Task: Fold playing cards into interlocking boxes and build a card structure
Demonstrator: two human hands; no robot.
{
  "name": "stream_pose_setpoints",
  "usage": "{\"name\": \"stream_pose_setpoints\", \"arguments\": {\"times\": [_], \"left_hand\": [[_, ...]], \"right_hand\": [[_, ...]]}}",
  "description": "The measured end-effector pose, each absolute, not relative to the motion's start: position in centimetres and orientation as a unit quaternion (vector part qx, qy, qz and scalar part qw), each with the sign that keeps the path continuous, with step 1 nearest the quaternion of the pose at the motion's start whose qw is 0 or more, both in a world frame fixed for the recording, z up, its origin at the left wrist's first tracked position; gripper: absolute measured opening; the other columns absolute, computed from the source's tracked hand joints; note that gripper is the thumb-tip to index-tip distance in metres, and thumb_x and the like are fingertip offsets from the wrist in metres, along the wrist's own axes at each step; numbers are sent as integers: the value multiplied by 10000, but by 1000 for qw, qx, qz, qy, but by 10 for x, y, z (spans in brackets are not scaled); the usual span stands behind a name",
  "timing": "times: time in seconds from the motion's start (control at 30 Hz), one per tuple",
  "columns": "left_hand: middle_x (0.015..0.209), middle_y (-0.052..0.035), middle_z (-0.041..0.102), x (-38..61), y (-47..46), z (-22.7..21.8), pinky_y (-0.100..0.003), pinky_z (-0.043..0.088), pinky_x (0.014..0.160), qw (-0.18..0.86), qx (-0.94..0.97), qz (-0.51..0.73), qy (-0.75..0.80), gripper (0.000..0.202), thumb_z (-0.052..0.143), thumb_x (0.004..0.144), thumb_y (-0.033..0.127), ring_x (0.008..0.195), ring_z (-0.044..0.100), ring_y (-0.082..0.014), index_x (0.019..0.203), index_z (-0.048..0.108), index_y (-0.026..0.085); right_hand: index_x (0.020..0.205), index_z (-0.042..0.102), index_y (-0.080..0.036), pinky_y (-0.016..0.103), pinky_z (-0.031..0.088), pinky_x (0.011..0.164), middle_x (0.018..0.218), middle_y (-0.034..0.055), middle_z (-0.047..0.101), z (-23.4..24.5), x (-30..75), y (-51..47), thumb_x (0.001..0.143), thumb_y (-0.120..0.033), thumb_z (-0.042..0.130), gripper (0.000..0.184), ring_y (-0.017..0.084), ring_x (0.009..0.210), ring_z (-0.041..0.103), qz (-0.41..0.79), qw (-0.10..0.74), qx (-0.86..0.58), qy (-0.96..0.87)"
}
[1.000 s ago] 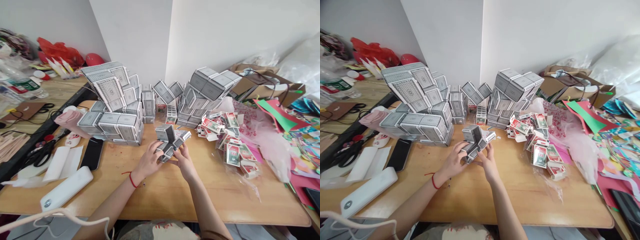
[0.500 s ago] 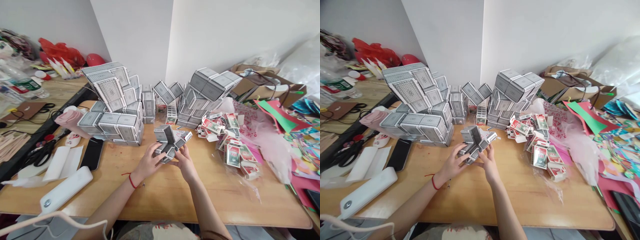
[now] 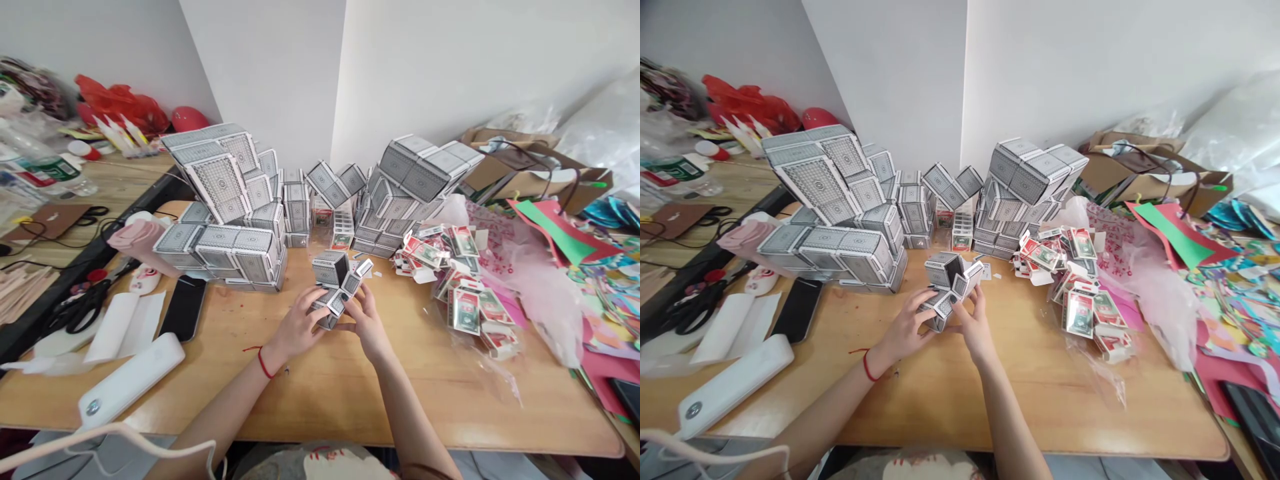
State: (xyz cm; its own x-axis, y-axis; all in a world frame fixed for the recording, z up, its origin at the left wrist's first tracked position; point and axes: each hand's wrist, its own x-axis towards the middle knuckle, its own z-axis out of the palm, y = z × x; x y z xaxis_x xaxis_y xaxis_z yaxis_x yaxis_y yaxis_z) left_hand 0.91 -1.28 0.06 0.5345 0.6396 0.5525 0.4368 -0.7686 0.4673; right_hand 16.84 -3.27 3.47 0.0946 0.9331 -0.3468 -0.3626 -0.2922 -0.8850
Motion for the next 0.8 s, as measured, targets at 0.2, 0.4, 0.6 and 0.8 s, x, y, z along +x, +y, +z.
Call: {"name": "stream_pose_setpoints", "arguments": {"times": [0.2,0.4,0.6,0.8], "left_hand": [[1209,-93,397,10,-14,5,-488,373,927,151,863,346,334,264,574,701,143,1194,324,-252,947,501,202],[1186,-99,426,11,-15,9,-453,388,928,180,845,358,354,300,593,678,148,1156,374,-247,958,492,188],[1199,-109,397,8,-13,5,-496,372,923,154,853,384,319,421,558,712,142,1187,339,-248,1093,393,211],[1202,-111,391,6,-11,3,-486,365,933,157,859,372,315,411,564,709,138,1199,321,-245,1079,396,201]], "right_hand": [[1235,323,-334,315,548,591,1264,36,393,35,168,-33,650,-369,625,659,245,1031,492,607,526,-529,-275],[1238,317,-333,332,550,592,1283,38,372,35,169,-33,656,-365,619,657,242,1008,511,607,525,-528,-277],[1232,327,-325,345,551,608,1267,47,386,37,168,-34,664,-367,616,638,242,992,524,608,527,-524,-279],[1242,317,-326,336,554,589,1275,52,375,37,167,-34,662,-384,619,657,241,978,535,602,524,-533,-281]]}}
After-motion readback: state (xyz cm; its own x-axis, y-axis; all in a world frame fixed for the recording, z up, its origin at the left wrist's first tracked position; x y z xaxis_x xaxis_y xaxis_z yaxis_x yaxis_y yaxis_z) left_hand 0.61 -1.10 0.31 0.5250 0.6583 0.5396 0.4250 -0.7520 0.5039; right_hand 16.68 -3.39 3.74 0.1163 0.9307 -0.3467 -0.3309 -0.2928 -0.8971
